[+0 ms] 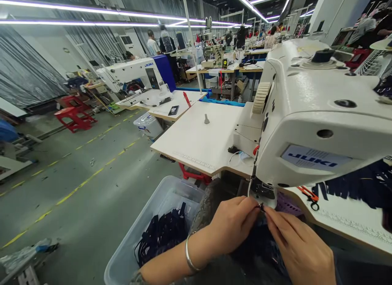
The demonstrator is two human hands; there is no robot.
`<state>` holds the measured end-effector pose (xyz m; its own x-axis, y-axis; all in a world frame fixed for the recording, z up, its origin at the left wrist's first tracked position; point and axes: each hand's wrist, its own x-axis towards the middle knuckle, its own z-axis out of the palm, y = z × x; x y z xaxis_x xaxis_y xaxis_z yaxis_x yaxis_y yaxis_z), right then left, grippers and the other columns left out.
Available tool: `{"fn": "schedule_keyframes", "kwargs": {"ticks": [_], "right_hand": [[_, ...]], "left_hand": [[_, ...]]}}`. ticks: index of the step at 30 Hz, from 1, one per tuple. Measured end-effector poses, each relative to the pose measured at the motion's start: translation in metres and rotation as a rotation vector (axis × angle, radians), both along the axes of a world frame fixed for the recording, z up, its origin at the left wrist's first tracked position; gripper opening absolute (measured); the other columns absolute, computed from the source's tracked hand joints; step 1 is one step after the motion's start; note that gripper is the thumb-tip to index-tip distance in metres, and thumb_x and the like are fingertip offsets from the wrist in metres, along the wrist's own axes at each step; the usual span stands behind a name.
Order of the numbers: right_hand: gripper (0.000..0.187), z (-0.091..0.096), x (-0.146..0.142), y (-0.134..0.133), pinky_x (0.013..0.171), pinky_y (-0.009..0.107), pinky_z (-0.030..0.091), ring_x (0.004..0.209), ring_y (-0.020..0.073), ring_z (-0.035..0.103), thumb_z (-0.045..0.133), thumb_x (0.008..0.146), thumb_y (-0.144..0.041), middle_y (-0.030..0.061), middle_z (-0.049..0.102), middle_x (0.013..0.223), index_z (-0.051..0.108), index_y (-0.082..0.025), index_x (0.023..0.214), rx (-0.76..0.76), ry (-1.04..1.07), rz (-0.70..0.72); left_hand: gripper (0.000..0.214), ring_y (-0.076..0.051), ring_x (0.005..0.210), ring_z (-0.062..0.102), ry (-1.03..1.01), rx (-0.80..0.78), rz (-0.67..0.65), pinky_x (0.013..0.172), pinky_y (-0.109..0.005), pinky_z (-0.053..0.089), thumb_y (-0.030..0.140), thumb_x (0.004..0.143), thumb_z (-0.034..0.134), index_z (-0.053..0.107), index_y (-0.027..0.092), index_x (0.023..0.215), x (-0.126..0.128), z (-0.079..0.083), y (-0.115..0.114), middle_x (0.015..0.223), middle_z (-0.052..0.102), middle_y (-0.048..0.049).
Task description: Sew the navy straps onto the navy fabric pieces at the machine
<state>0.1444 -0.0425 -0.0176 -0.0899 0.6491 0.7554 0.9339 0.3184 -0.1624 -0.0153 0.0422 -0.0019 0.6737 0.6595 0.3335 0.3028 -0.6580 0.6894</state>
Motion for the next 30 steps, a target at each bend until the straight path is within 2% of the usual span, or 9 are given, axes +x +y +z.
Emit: {"fn": "schedule_keyframes", "kwargs": {"ticks": [2, 6, 8, 13, 18, 21, 24, 27, 30], "right_hand": [[0.023, 0.001, -0.001, 0.000, 0.077, 0.030, 0.047, 0.079, 0.0182, 0.066, 0.058, 0.092, -0.012, 0.0065, 0.073, 0.090, 0.065, -0.014, 0.114, -0.002, 0.013, -0.011], [0.051, 0.001, 0.000, -0.002, 0.074, 0.030, 0.046, 0.071, 0.0156, 0.064, 0.061, 0.088, -0.007, 0.0034, 0.071, 0.087, 0.053, -0.021, 0.136, -0.072, 0.008, 0.000], [0.056, -0.001, 0.001, -0.003, 0.073, 0.030, 0.046, 0.069, 0.0158, 0.064, 0.061, 0.088, -0.007, 0.0027, 0.071, 0.088, 0.049, -0.024, 0.140, -0.087, 0.000, -0.011], [0.043, -0.005, 0.000, -0.001, 0.080, 0.032, 0.048, 0.082, 0.0191, 0.067, 0.063, 0.087, -0.009, 0.0051, 0.072, 0.097, 0.059, -0.020, 0.128, -0.071, 0.028, -0.021], [0.024, -0.005, -0.002, 0.004, 0.083, 0.028, 0.048, 0.086, 0.0166, 0.067, 0.055, 0.093, -0.014, 0.0058, 0.071, 0.099, 0.063, -0.017, 0.115, -0.109, 0.116, -0.006], [0.016, -0.005, -0.004, 0.005, 0.077, 0.025, 0.049, 0.078, 0.0147, 0.068, 0.052, 0.096, -0.020, 0.0035, 0.071, 0.090, 0.064, -0.018, 0.104, -0.150, 0.162, -0.020], [0.020, -0.007, -0.003, 0.005, 0.079, 0.024, 0.052, 0.083, 0.0161, 0.070, 0.046, 0.098, -0.024, 0.0038, 0.073, 0.096, 0.063, -0.019, 0.108, -0.170, 0.195, -0.012], [0.029, -0.008, 0.002, 0.003, 0.067, 0.018, 0.055, 0.083, 0.0146, 0.072, 0.042, 0.099, -0.028, 0.0021, 0.073, 0.103, 0.056, -0.022, 0.123, -0.301, 0.269, -0.020], [0.027, -0.009, 0.008, 0.002, 0.051, 0.016, 0.052, 0.065, 0.0123, 0.072, 0.043, 0.098, -0.034, -0.0035, 0.075, 0.088, 0.057, -0.026, 0.120, -0.386, 0.294, -0.018]], "left_hand": [[0.024, -0.014, 0.066, 0.055, 0.045, 0.138, -0.007, 0.060, -0.022, 0.040, 0.020, 0.098, 0.037, 0.060, 0.014, 0.094, -0.002, -0.002, 0.001, 0.077, 0.062, -0.0058], [0.021, -0.013, 0.064, 0.055, 0.038, 0.145, 0.019, 0.059, -0.020, 0.041, 0.020, 0.100, 0.036, 0.056, 0.016, 0.099, -0.003, -0.005, 0.001, 0.076, 0.061, -0.0029], [0.021, -0.013, 0.065, 0.055, 0.070, 0.167, -0.003, 0.059, -0.020, 0.042, 0.019, 0.100, 0.034, 0.055, 0.016, 0.099, -0.003, -0.006, 0.002, 0.076, 0.061, -0.0024], [0.024, -0.015, 0.072, 0.055, 0.205, 0.372, -0.078, 0.064, -0.023, 0.045, 0.008, 0.095, 0.032, 0.053, 0.016, 0.102, -0.006, -0.006, 0.003, 0.088, 0.062, -0.0046], [0.021, -0.014, 0.066, 0.052, 0.264, 0.473, -0.138, 0.057, -0.023, 0.042, 0.005, 0.090, 0.034, 0.051, 0.017, 0.094, -0.008, -0.008, 0.002, 0.081, 0.057, -0.0017], [0.020, -0.015, 0.066, 0.052, 0.257, 0.508, -0.118, 0.057, -0.024, 0.044, 0.008, 0.093, 0.033, 0.051, 0.016, 0.096, -0.006, -0.011, -0.001, 0.080, 0.058, -0.0019], [0.018, -0.015, 0.065, 0.054, 0.250, 0.510, -0.041, 0.055, -0.025, 0.045, 0.014, 0.096, 0.036, 0.052, 0.015, 0.103, -0.003, -0.010, -0.004, 0.079, 0.059, -0.0018], [0.014, -0.013, 0.061, 0.054, 0.255, 0.495, 0.000, 0.053, -0.023, 0.042, 0.020, 0.098, 0.042, 0.054, 0.017, 0.103, -0.002, -0.007, -0.005, 0.072, 0.056, 0.0007], [0.009, -0.012, 0.057, 0.053, 0.243, 0.535, -0.024, 0.051, -0.022, 0.038, 0.020, 0.096, 0.047, 0.055, 0.018, 0.091, -0.002, -0.005, -0.003, 0.067, 0.054, 0.0023]]}}
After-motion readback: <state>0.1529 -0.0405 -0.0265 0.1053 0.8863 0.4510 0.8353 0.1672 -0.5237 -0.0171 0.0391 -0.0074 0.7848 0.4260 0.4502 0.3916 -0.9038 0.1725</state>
